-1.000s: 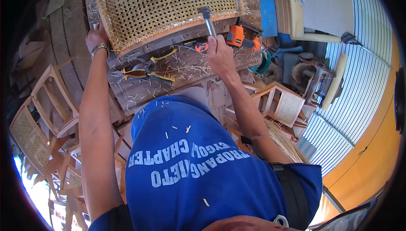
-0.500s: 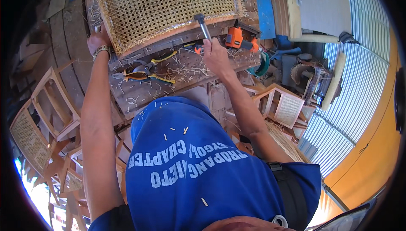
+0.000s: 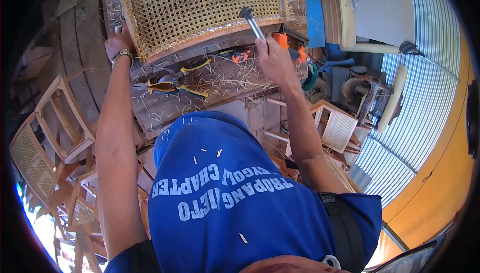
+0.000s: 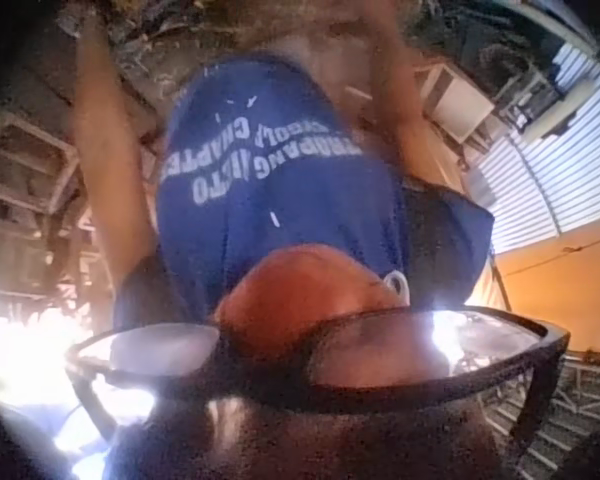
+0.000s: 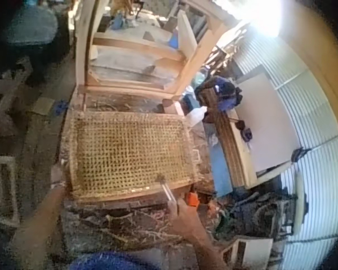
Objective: Secure cane webbing to a wooden chair seat frame using a pneumatic stapler and hammer.
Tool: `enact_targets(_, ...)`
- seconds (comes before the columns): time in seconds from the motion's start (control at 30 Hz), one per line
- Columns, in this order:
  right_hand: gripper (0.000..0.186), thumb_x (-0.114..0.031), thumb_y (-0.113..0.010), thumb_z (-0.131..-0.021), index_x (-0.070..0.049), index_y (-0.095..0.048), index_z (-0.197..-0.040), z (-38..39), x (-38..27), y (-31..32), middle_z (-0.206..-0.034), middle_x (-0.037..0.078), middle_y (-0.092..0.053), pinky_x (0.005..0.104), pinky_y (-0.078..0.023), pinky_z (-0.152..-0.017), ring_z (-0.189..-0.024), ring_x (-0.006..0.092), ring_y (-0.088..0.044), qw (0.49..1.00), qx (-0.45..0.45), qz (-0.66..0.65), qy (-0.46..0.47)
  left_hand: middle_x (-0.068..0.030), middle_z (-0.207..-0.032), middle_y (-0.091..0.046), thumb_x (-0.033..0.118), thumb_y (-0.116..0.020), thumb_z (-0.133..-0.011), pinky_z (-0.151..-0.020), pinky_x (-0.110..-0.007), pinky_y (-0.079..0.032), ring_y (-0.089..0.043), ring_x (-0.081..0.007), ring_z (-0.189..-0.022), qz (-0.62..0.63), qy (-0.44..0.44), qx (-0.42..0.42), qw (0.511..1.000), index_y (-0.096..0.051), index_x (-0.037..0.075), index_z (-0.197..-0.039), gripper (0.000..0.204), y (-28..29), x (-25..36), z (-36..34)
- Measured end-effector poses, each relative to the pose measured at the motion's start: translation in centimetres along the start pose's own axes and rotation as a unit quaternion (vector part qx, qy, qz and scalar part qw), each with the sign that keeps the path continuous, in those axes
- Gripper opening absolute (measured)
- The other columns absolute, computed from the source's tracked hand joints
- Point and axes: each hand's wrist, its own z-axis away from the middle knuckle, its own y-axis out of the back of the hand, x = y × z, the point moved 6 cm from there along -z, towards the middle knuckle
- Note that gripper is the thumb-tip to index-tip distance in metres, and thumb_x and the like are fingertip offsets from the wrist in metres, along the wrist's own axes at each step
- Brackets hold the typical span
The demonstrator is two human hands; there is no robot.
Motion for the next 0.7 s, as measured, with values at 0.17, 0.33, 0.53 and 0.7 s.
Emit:
enact_targets(0.17, 0.032, -0.033, -0.054, -0.101, -0.001, -0.058, -0.099, -0.8, -1.1, 4.5, -0.069, 0.012, -0.054, 0.0343, -0.043, -0.060, -0.061, 0.0210, -0.054, 0.998, -0.007, -0.019, 0.057, -0.0272, -0.111, -0.066, 0.066, -0.048, -0.089, -0.093, -0.049, -0.049, -0.062, -0.0415, -0.108, -0.007, -0.012, 0.023, 1.000, -0.070, 0.001, -0.109, 0.071, -0.6, -0.7, -0.7)
enact_targets(0.33, 0.032, -0.030, -0.057, -0.099, -0.004, -0.062, -0.116, -3.3, 0.1, 5.1, -0.074, 0.015, -0.061, 0.0347, -0.044, -0.061, -0.062, 0.0217, -0.055, 0.982, -0.112, 0.122, 0.095, -0.0274, -0.110, -0.066, 0.066, -0.049, -0.088, -0.093, -0.048, -0.049, -0.062, -0.0415, -0.107, 0.000, 0.010, 0.015, 1.000, -0.070, -0.001, -0.108, 0.073, 0.1, -0.1, 0.2)
enact_targets(0.53, 0.037, -0.030, -0.056, -0.099, -0.009, -0.060, -0.129, -3.2, -1.1, 6.0, -0.077, 0.019, -0.064, 0.0370, -0.047, -0.062, -0.065, 0.0258, -0.061, 0.982, -0.060, 0.119, 0.131, -0.0270, -0.113, -0.065, 0.067, -0.047, -0.086, -0.097, -0.047, -0.047, -0.061, -0.0418, -0.110, 0.000, 0.006, -0.005, 1.000, -0.069, -0.001, -0.114, 0.076, -0.3, -0.4, -0.2)
enact_targets(0.7, 0.037, -0.029, -0.056, -0.099, -0.009, -0.060, -0.129, -2.7, -2.3, 6.1, -0.077, 0.019, -0.064, 0.0374, -0.048, -0.062, -0.063, 0.0260, -0.061, 0.987, -0.030, 0.091, 0.130, -0.0252, -0.115, -0.065, 0.068, -0.045, -0.086, -0.099, -0.046, -0.046, -0.061, -0.0417, -0.111, -0.024, 0.007, -0.014, 1.000, -0.069, 0.001, -0.114, 0.076, -0.2, -0.6, -0.4)
